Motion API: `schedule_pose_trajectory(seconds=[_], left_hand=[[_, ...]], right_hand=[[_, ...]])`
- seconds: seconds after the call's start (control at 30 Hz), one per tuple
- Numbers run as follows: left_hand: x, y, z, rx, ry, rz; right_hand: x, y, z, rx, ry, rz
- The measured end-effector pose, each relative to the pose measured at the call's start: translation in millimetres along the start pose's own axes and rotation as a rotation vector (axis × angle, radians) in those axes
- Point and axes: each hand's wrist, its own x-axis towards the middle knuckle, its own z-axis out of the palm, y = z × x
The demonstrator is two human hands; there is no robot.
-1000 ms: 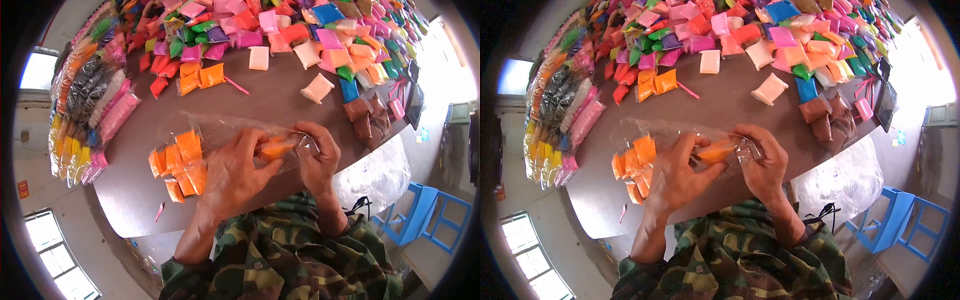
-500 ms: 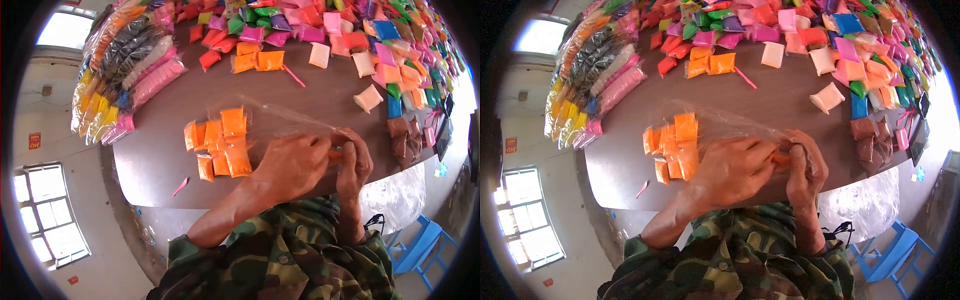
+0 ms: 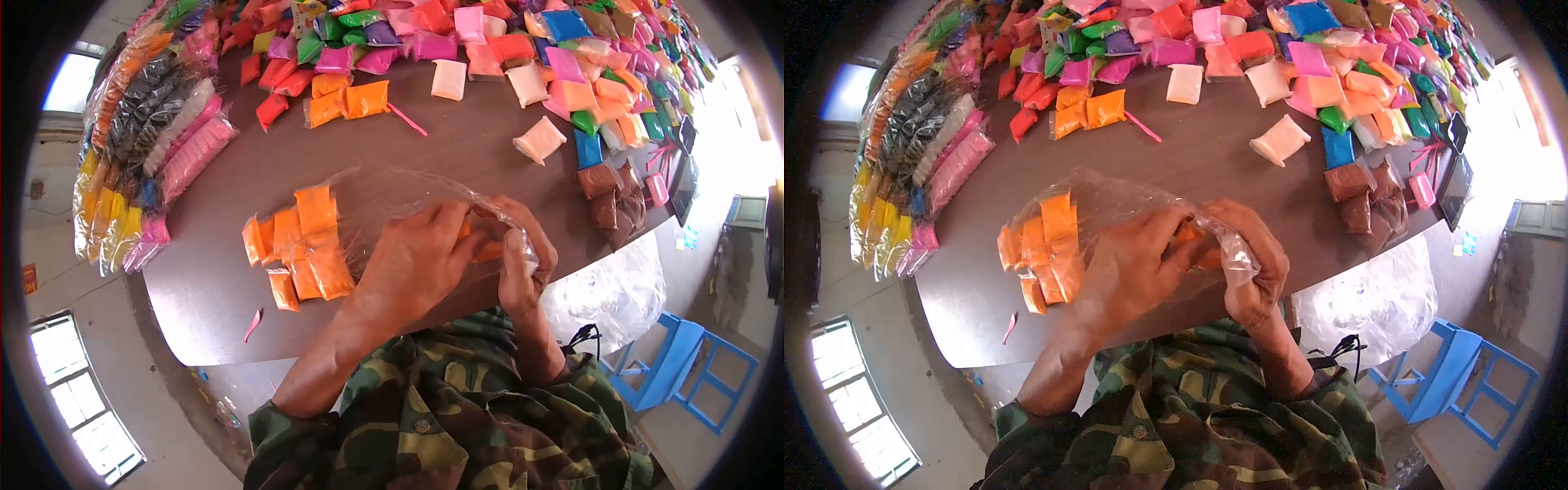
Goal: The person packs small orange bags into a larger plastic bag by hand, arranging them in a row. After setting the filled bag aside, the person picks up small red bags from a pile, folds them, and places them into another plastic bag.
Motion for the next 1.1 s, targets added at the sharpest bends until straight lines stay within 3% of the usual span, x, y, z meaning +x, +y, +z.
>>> schedule_pose_trajectory(seconds=[0.1, 0.3, 0.4, 0.5, 0.6, 0.7, 0.9, 1.0, 1.1], left_hand=[[2, 8, 0, -0.121, -0.072, -0.156], [-4, 10, 0, 0.02, -0.206, -0.058], [-9, 7, 5, 0.076, -0.139, -0.011], [-9, 11, -2, 0.029, 0.02, -0.076], [-8, 12, 1, 0.01, 0.043, -0.178], [-11, 15, 15, 0.028, 0.073, -0.085], [-11, 17, 15, -0.14, -0.028, -0.135], [-12, 16, 11, -0.257, -0.06, -0.144], [-13, 13, 5, -0.269, -0.072, -0.091]], right_hand=[[0, 1, -5, -0.032, -0.011, -0.039], [-1, -9, 0, 0.209, 0.038, 0.166], [0, 1, -7, 0.173, 0.003, 0.106], [2, -11, -14, 0.111, -0.013, 0.193], [1, -4, -12, 0.099, -0.018, 0.128], [-4, -4, -2, 0.104, 0.009, 0.099], [-1, 4, -3, -0.001, -0.075, -0.053], [0, -1, -8, -0.077, -0.082, -0.02], [-3, -7, -10, 0.035, -0.025, 0.182]])
